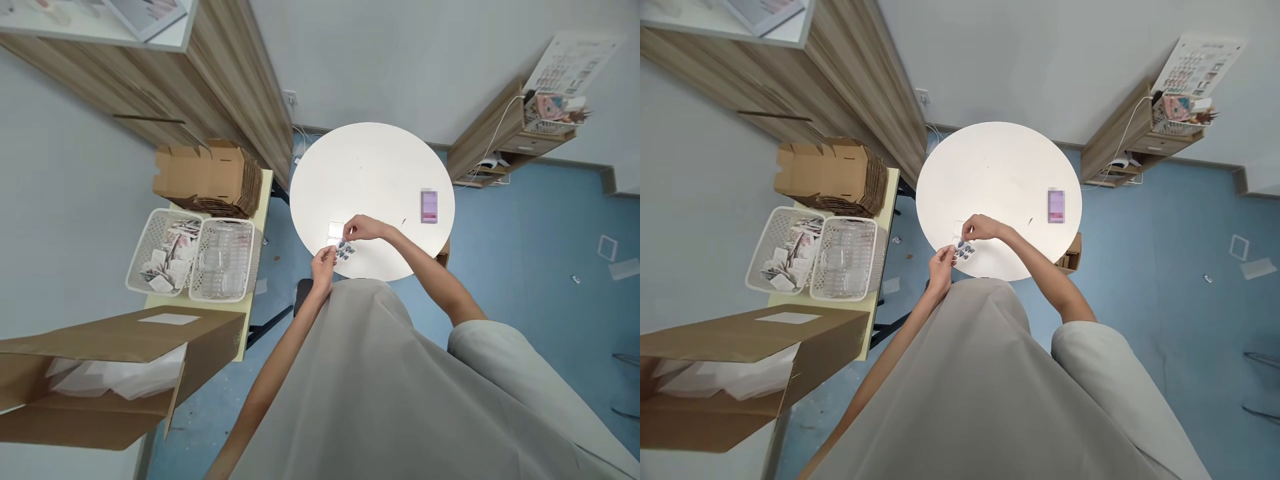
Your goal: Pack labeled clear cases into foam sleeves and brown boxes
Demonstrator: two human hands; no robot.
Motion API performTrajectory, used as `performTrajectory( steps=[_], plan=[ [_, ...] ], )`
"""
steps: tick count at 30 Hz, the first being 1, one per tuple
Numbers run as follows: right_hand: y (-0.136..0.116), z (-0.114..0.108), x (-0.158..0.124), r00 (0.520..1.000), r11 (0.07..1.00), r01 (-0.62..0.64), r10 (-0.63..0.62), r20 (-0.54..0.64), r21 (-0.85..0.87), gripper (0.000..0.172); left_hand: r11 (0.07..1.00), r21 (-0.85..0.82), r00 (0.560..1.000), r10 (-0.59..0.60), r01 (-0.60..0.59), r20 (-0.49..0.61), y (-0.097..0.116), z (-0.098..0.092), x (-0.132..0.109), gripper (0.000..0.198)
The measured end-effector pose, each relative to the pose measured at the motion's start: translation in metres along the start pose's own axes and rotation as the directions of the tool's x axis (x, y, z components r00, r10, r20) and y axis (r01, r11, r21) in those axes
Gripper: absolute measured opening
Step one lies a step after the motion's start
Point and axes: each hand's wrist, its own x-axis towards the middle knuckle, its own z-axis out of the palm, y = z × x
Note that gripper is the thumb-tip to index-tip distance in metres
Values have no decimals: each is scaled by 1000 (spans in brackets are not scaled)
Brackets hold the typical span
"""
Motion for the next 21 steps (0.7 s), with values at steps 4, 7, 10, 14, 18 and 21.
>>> performTrajectory(
  steps=[4,7,10,14,18,21],
  plan=[
    [2,12,3,954,999,31,-24,-300,19,8,991,-118,998,-61,57,-29,2,7,1,30],
    [5,25,0,831,996,15,34,-556,83,11,979,-200,997,-44,31,-59,6,9,0,33],
    [12,41,-11,771,978,14,122,-625,208,18,969,-249,998,-20,4,-63,10,7,-2,36],
    [16,61,-25,800,914,59,198,-567,402,28,968,-250,998,3,-17,-55,12,7,-6,37],
    [14,76,-31,776,887,109,206,-596,448,28,971,-236,997,33,-48,-66,14,11,-13,39],
    [9,83,-32,767,885,124,201,-609,449,30,962,-256,994,77,-94,-75,17,13,-19,39]
  ],
)
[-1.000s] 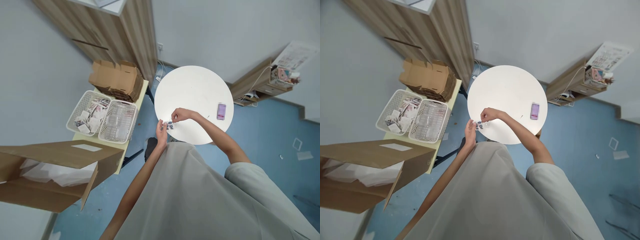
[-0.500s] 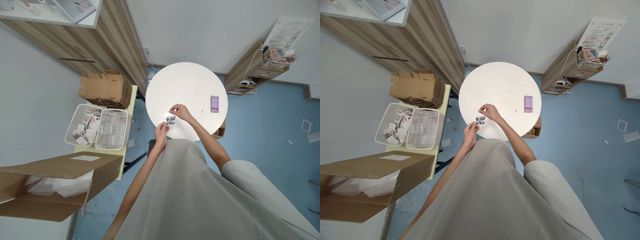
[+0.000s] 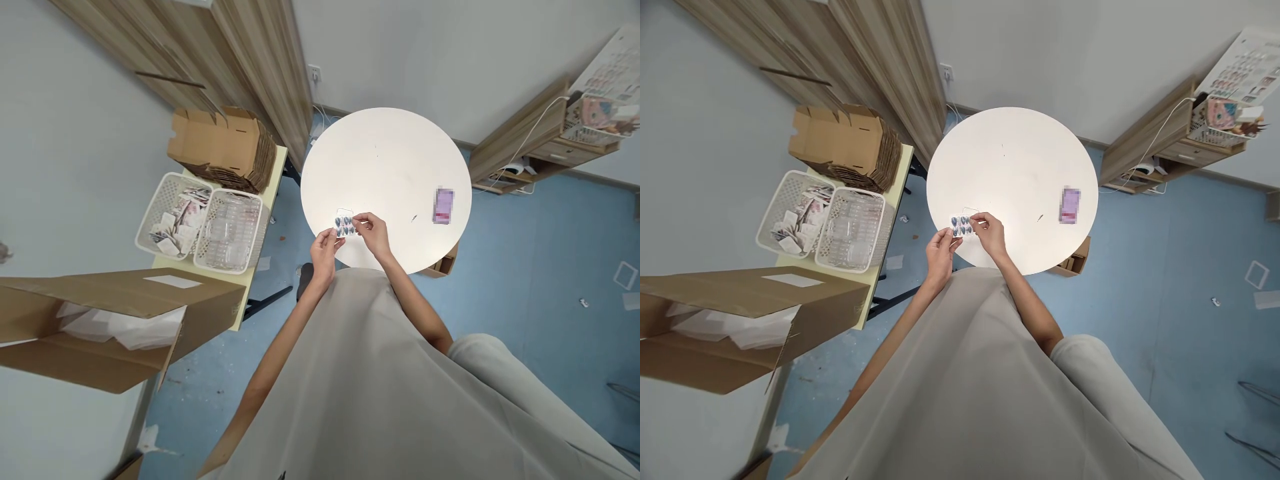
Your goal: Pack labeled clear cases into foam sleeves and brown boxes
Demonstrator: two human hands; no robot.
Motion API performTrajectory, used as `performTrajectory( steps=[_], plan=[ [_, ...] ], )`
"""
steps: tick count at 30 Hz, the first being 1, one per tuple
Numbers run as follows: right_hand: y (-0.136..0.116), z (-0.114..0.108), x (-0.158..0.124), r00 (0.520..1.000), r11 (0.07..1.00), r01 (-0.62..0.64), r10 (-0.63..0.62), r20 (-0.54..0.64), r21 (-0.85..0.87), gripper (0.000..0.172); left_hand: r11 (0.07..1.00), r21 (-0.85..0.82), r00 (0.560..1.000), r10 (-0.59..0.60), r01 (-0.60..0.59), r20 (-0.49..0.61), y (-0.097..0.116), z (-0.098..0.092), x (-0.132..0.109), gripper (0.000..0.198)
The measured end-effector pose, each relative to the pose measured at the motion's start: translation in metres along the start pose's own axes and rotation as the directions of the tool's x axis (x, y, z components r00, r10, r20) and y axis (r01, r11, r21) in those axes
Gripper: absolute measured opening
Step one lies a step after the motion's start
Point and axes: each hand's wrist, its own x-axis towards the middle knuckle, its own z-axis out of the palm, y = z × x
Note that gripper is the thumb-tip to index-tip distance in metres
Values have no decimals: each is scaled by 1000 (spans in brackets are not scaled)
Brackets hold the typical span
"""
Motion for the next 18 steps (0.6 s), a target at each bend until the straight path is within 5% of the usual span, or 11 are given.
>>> performTrajectory(
  steps=[7,13,18],
  plan=[
    [-6,10,-13,988,989,-84,68,138,119,55,989,57,990,130,-133,51,9,6,-18,35],
    [-3,8,-12,988,978,-96,70,138,186,57,980,113,982,151,-164,111,7,4,-22,37],
    [-4,2,-11,981,960,-90,39,190,264,55,998,30,992,-52,49,119,3,0,-18,50]
  ],
)
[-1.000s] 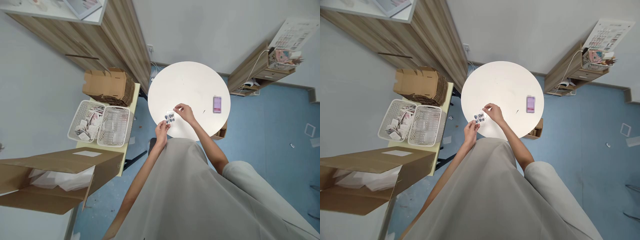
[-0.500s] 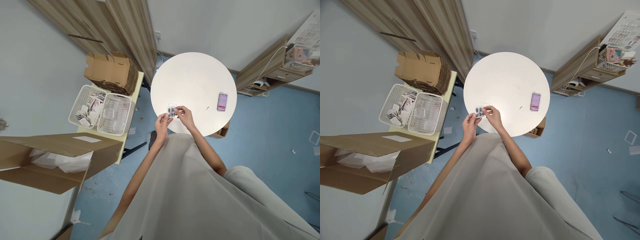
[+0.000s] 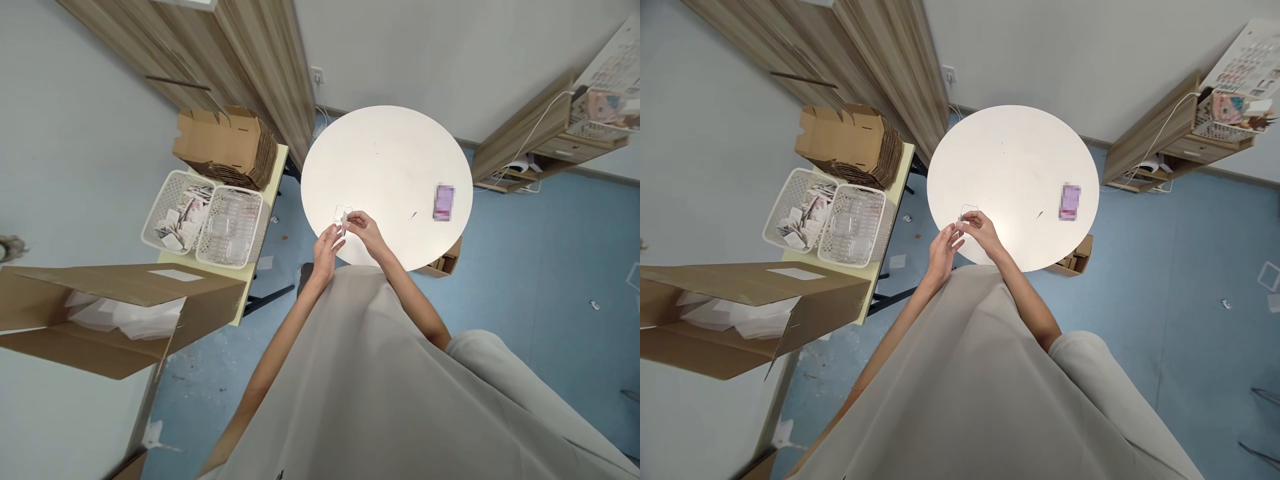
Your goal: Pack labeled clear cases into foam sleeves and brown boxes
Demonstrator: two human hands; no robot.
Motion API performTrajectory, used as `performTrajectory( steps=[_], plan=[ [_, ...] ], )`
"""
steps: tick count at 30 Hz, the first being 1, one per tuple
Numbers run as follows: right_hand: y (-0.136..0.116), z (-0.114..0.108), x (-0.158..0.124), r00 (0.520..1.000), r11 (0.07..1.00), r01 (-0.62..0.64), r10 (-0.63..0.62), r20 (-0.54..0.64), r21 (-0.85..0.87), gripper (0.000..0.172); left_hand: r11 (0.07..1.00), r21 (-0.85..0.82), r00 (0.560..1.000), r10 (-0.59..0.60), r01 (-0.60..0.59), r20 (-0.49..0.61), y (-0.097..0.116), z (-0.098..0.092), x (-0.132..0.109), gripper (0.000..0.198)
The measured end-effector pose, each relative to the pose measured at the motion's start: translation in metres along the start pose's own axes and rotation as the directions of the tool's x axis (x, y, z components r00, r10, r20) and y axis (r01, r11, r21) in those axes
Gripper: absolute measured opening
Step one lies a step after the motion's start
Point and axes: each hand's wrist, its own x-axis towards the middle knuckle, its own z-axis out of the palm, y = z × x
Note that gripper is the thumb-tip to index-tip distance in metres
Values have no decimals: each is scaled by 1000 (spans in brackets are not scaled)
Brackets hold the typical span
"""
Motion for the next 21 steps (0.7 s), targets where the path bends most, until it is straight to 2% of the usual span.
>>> performTrajectory(
  steps=[2,4,10,15,18,21],
  plan=[
    [-1,-2,-1,999,1000,-6,6,33,16,55,993,-39,994,-107,108,18,-1,-2,2,48],
    [-1,-4,-2,998,1000,-25,25,54,9,56,984,-64,986,-166,166,19,-3,-3,3,44],
    [0,-8,-4,994,998,-39,34,106,45,58,979,-116,985,-170,170,17,-7,-1,0,29],
    [4,-9,-5,990,998,-45,39,138,44,61,959,-201,979,-203,199,-1,-7,1,-2,23],
    [7,-9,-4,995,1000,-6,5,102,15,61,946,-255,974,-220,200,-51,-7,0,-2,24],
    [7,-9,-4,995,995,103,-103,-17,-19,57,950,-278,973,-188,145,-131,-9,-3,-3,27]
  ],
)
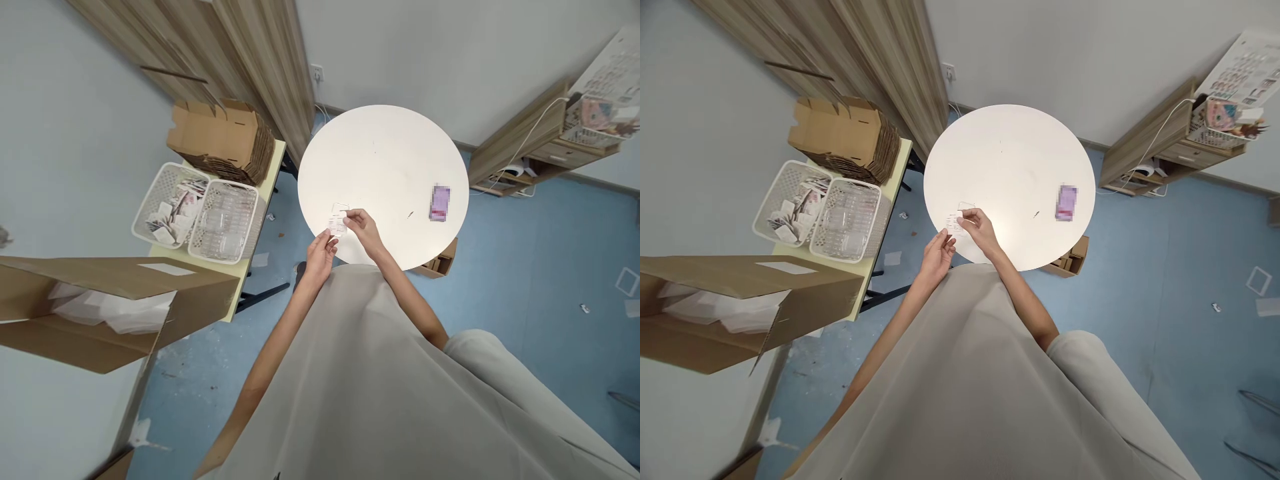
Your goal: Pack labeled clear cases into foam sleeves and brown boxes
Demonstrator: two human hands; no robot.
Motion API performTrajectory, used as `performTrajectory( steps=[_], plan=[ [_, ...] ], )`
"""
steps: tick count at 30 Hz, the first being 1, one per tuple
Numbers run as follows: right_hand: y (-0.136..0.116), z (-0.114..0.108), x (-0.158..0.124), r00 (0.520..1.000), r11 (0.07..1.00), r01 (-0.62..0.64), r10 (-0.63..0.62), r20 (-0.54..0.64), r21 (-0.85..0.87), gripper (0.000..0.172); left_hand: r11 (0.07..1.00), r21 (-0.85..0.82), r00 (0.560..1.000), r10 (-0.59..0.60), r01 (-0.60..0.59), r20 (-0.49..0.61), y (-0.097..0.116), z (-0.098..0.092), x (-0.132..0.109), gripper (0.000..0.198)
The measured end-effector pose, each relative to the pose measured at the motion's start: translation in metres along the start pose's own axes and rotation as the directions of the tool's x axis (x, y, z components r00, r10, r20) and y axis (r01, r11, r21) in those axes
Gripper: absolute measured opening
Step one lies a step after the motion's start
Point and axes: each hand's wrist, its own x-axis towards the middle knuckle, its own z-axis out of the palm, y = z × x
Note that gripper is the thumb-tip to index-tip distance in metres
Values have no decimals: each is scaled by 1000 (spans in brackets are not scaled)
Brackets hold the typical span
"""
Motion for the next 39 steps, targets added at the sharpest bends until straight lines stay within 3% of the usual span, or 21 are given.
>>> performTrajectory(
  steps=[3,8,11,14,20,23,27,30,34,39],
  plan=[
    [-1,2,-1,994,992,64,-73,-83,-107,49,997,10,995,83,-82,-61,-2,-3,0,30],
    [-3,10,-7,997,968,41,-55,-48,-247,46,968,120,970,230,-219,-85,-7,-6,2,39],
    [-5,15,-10,998,964,24,-36,-43,-265,47,906,259,930,363,-335,-65,-6,-4,1,44],
    [-8,18,-11,999,969,12,-24,-46,-248,49,760,429,849,527,-488,34,-3,0,-6,44],
    [-3,23,-10,998,989,27,-35,-55,-144,43,364,592,615,730,-719,298,-1,6,-18,33],
    [-1,20,-7,997,995,-15,8,-74,-94,44,270,612,562,748,-743,353,0,5,-19,34],
    [-5,9,-3,995,996,-58,52,-85,-69,42,321,659,593,769,-680,238,9,0,-15,50],
    [-9,2,-4,994,993,-98,95,-47,-60,39,445,645,676,721,-621,153,15,-5,-6,58],
    [-6,0,-7,988,987,-156,156,4,-43,39,583,578,775,614,-571,147,14,-10,6,57],
    [3,-1,-4,982,980,-185,186,11,-74,41,575,601,785,601,-555,149,14,-9,4,50]
  ],
)
